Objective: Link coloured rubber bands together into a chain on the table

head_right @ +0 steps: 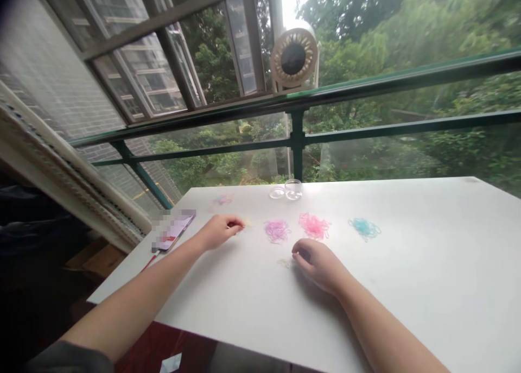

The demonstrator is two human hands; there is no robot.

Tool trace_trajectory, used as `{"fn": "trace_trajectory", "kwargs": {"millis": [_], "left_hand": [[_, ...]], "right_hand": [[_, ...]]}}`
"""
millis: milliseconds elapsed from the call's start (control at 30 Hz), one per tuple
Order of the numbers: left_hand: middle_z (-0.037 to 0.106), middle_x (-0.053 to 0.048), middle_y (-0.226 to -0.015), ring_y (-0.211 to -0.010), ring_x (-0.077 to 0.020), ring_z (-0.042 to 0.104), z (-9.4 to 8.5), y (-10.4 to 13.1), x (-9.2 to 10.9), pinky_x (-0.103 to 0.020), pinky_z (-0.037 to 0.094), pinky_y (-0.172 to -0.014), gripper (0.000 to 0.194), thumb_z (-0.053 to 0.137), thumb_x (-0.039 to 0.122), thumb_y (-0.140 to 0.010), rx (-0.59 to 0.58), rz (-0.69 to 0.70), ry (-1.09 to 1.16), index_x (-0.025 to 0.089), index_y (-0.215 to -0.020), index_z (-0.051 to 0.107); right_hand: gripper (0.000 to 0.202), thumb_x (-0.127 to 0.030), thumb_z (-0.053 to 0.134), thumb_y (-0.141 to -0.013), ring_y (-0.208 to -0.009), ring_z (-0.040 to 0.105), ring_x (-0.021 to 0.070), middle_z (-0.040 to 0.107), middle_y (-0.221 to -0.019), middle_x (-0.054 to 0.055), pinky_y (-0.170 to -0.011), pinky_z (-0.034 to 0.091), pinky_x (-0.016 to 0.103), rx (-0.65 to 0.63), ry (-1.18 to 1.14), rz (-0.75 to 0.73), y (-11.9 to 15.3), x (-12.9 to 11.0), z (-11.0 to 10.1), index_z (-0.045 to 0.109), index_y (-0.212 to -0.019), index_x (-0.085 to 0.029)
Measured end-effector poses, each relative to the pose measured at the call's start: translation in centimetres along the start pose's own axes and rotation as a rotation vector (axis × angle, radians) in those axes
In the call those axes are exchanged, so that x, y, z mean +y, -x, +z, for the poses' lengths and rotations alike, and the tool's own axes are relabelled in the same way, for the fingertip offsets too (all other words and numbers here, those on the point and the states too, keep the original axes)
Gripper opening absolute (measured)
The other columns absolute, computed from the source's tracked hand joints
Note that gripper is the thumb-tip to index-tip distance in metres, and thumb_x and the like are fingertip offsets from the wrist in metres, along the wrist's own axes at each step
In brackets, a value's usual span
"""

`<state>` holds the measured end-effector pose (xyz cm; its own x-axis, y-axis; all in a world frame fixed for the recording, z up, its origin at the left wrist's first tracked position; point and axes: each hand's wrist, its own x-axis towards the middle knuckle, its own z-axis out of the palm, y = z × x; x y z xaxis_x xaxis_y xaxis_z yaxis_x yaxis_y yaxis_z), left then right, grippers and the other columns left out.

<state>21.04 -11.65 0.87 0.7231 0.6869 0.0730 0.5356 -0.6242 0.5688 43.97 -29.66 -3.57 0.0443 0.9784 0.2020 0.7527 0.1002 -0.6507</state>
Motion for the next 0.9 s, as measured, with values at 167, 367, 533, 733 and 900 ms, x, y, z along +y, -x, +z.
{"fn": "trace_trajectory", "kwargs": {"millis": [167, 367, 533, 733, 900], "left_hand": [[0.067, -0.003, -0.083, -0.076, -0.0143, 0.058, 5.7, 1.6, 4.7, -0.021, 0.043, -0.068, 0.018, 0.052, 0.020, -0.074, -0.132, 0.215, -0.037, 0.018, -0.082, 0.067], [0.066, -0.002, -0.082, -0.077, -0.0148, 0.057, 7.4, 1.5, 6.4, -0.023, 0.041, -0.069, 0.016, 0.051, 0.021, -0.076, -0.162, 0.308, -0.116, 0.020, -0.081, 0.066], [0.066, -0.002, -0.080, -0.072, -0.0141, 0.057, 6.9, 1.1, 6.7, -0.022, 0.042, -0.062, 0.014, 0.054, 0.022, -0.072, -0.241, 0.260, -0.085, 0.019, -0.082, 0.064], [0.064, -0.004, -0.080, -0.070, -0.0141, 0.059, 6.4, 1.2, 5.8, -0.023, 0.046, -0.064, 0.024, 0.059, 0.027, -0.069, -0.270, 0.204, 0.112, 0.017, -0.091, 0.056], [0.064, -0.005, -0.083, -0.074, -0.0135, 0.059, 6.5, 1.6, 4.7, -0.024, 0.047, -0.066, 0.026, 0.056, 0.027, -0.073, -0.228, 0.198, 0.274, 0.016, -0.097, 0.055]], "right_hand": [[0.016, -0.025, 0.051, -0.074, -0.061, 0.050, 0.0120, 0.055, -0.071, 0.001, -0.059, 0.038, 0.024, -0.014, 0.116, -0.042, -0.1, -0.4, 0.5, 0.062, -0.085, -0.019], [0.013, -0.021, 0.053, -0.074, -0.060, 0.050, 0.0099, 0.055, -0.072, 0.001, -0.058, 0.038, 0.022, -0.015, 0.154, -0.095, 0.0, -0.3, 0.9, 0.065, -0.080, -0.021], [0.011, -0.017, 0.054, -0.072, -0.061, 0.050, 0.0099, 0.056, -0.070, 0.000, -0.058, 0.038, 0.022, -0.014, 0.128, -0.098, -0.1, -0.2, 0.7, 0.064, -0.076, -0.020], [0.014, -0.012, 0.052, -0.071, -0.061, 0.050, 0.0102, 0.059, -0.069, 0.001, -0.058, 0.038, 0.022, -0.003, 0.070, -0.068, -0.1, -0.3, 0.2, 0.063, -0.077, -0.018], [0.018, -0.010, 0.050, -0.071, -0.062, 0.051, 0.0107, 0.060, -0.071, 0.001, -0.059, 0.038, 0.023, 0.012, 0.077, -0.053, 0.0, -0.4, 0.2, 0.063, -0.081, -0.019]]}}
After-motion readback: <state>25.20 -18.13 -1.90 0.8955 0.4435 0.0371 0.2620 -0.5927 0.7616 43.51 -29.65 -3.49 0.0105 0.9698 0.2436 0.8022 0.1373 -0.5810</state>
